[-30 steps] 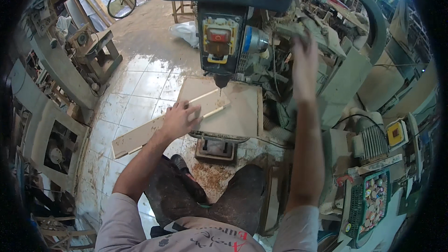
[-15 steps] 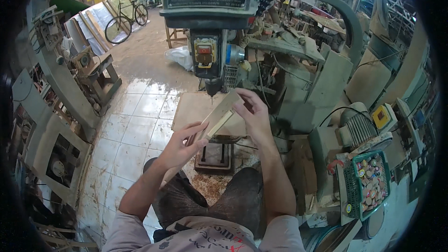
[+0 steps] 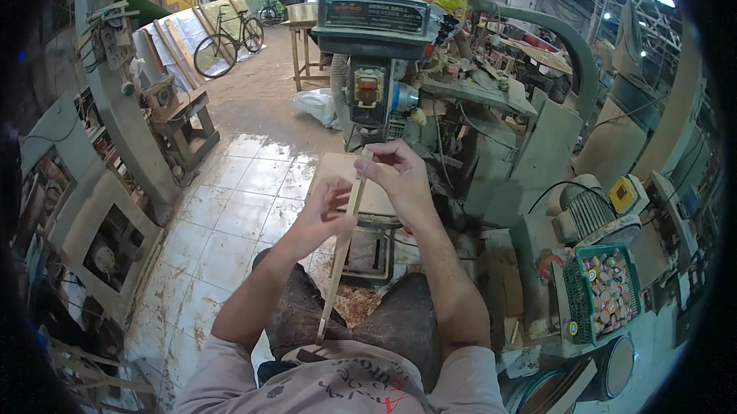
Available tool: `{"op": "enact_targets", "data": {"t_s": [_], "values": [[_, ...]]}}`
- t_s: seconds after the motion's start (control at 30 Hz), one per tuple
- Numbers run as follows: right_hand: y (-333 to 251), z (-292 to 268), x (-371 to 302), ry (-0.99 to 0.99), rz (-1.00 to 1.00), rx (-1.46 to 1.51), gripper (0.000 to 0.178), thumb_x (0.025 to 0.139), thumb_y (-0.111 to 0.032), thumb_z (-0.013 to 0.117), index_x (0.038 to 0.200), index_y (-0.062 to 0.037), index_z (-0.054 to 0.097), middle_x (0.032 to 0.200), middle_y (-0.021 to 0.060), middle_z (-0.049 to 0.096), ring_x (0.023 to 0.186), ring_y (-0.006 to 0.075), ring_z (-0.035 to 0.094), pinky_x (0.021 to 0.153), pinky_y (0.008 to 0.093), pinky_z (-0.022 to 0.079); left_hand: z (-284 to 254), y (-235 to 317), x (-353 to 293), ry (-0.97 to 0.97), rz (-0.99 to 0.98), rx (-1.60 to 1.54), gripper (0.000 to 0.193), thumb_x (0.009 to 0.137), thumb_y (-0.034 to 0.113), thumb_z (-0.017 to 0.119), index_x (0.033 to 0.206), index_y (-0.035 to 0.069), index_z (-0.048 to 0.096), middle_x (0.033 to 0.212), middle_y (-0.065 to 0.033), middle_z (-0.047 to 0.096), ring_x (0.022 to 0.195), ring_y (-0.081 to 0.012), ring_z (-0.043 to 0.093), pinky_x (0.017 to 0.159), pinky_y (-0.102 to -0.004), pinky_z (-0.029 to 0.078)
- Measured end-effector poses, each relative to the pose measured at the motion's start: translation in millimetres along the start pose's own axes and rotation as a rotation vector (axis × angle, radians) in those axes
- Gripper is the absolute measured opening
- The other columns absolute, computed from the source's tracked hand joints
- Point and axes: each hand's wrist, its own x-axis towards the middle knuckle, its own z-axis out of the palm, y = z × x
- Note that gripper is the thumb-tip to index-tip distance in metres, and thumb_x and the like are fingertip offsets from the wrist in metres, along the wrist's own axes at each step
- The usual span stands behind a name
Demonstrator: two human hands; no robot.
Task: The person uses a drill press to drill holes into a long, thin piece of wood. They repeatedly position the wood under the drill bit, operate the machine to create holes, and then inspect the wood by holding it up to the light.
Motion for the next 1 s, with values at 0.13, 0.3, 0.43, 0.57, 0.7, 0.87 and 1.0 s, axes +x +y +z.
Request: {"op": "enact_targets", "data": {"t_s": [0.13, 0.3, 0.43, 0.57, 0.7, 0.87, 1.0], "values": [[-6, 8, 0, -0.024, -0.027, -0.077, 0.031, 0.080, -0.012, 0.077, 0.103, 0.0005, 0.061, 0.094, 0.0043, 0.062, 0.091, 0.0108, 0.058, 0.082, 0.0264, 0.048, -3, 10, 7, 0.019, 0.020, -0.127, 0.065, 0.081, 0.019, 0.074, 0.133, 0.010, 0.036, 0.129, -0.0139, 0.046, 0.121, -0.0276, 0.046, 0.098, -0.0393, 0.041], [-7, 6, -8, -0.048, -0.046, -0.080, 0.032, 0.081, -0.013, 0.076, 0.106, -0.0003, 0.061, 0.096, 0.0054, 0.062, 0.092, 0.0107, 0.058, 0.083, 0.0264, 0.048, -1, 16, 0, 0.006, 0.006, -0.126, 0.070, 0.079, 0.017, 0.076, 0.137, 0.011, 0.036, 0.130, -0.0144, 0.045, 0.118, -0.0266, 0.048, 0.096, -0.0391, 0.044], [-7, 2, -12, -0.057, -0.077, -0.113, 0.030, 0.083, -0.011, 0.074, 0.108, -0.0004, 0.061, 0.100, 0.0060, 0.063, 0.092, 0.0111, 0.058, 0.084, 0.0259, 0.048, 1, 18, -2, -0.012, 0.040, -0.064, 0.067, 0.082, 0.014, 0.071, 0.138, 0.012, 0.035, 0.130, -0.0156, 0.047, 0.117, -0.0267, 0.051, 0.092, -0.0393, 0.047], [-10, -27, -23, 0.036, -0.044, 0.004, 0.027, 0.087, -0.008, 0.068, 0.111, -0.0014, 0.060, 0.101, 0.0041, 0.062, 0.092, 0.0110, 0.057, 0.085, 0.0260, 0.047, -50, 11, -14, 0.322, 0.039, -0.178, 0.062, 0.086, 0.011, 0.065, 0.139, 0.011, 0.034, 0.126, -0.0158, 0.051, 0.113, -0.0259, 0.054, 0.090, -0.0384, 0.049], [-7, -37, -26, 0.095, 0.055, -0.021, 0.029, 0.093, -0.014, 0.060, 0.120, -0.0038, 0.056, 0.099, 0.0013, 0.058, 0.091, 0.0100, 0.056, 0.078, 0.0268, 0.051, -67, 0, -30, 0.380, 0.072, -0.168, 0.064, 0.087, 0.009, 0.061, 0.142, 0.011, 0.028, 0.126, -0.0171, 0.052, 0.111, -0.0273, 0.057, 0.088, -0.0408, 0.052], [-56, -92, -72, 0.217, 0.177, -0.195, 0.048, 0.085, -0.019, 0.063, 0.130, -0.0065, 0.050, 0.114, 0.0051, 0.058, 0.099, 0.0147, 0.059, 0.069, 0.0334, 0.058, -95, -6, -53, 0.549, 0.034, -0.213, 0.060, 0.094, 0.029, 0.050, 0.144, 0.007, 0.026, 0.133, -0.0158, 0.051, 0.118, -0.0300, 0.054, 0.092, -0.0465, 0.052], [-81, -149, -140, 0.448, 0.097, -0.250, 0.049, 0.083, -0.011, 0.056, 0.131, -0.0050, 0.048, 0.113, 0.0062, 0.059, 0.098, 0.0167, 0.062, 0.067, 0.0300, 0.056, -120, -4, -90, 0.684, -0.003, -0.307, 0.061, 0.094, 0.038, 0.046, 0.144, 0.005, 0.030, 0.138, -0.0148, 0.047, 0.123, -0.0301, 0.049, 0.099, -0.0496, 0.047]]}}
